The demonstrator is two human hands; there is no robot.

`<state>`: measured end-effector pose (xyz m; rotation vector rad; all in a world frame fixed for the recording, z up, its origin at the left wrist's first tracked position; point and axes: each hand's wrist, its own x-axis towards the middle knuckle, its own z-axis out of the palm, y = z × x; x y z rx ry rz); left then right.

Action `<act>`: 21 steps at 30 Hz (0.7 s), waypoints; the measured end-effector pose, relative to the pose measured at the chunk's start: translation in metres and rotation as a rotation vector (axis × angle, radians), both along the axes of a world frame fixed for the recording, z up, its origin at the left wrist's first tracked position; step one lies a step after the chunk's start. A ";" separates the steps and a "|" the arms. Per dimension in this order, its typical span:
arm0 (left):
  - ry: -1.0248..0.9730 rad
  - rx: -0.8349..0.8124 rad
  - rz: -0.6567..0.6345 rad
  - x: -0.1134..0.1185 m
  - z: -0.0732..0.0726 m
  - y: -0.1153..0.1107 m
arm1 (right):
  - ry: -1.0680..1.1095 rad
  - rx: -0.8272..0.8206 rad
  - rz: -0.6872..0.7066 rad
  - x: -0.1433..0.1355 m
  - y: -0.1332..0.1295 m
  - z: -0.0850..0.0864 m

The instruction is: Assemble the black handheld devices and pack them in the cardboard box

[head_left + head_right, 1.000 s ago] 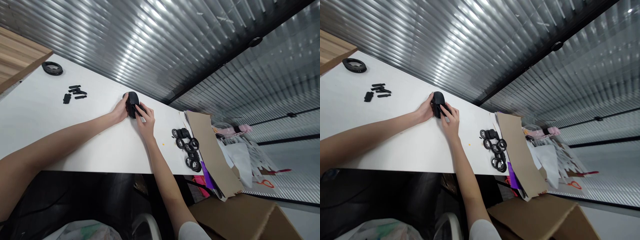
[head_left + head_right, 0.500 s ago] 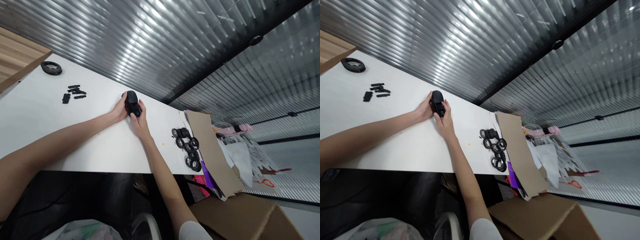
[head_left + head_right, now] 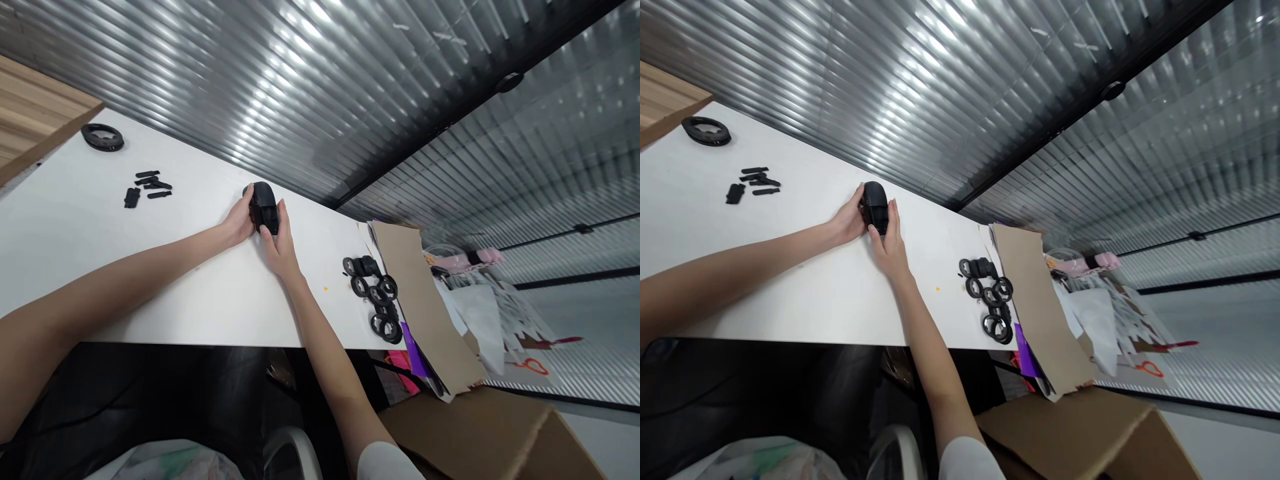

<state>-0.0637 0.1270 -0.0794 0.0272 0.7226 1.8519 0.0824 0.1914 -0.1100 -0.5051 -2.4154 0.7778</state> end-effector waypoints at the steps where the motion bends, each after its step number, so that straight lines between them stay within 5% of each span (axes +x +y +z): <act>1: -0.002 0.003 0.003 0.000 0.000 0.000 | -0.004 0.002 -0.007 0.000 0.000 -0.001; 21: 0.009 0.029 0.043 -0.006 -0.012 0.005 | 0.012 -0.019 -0.003 -0.003 0.004 -0.005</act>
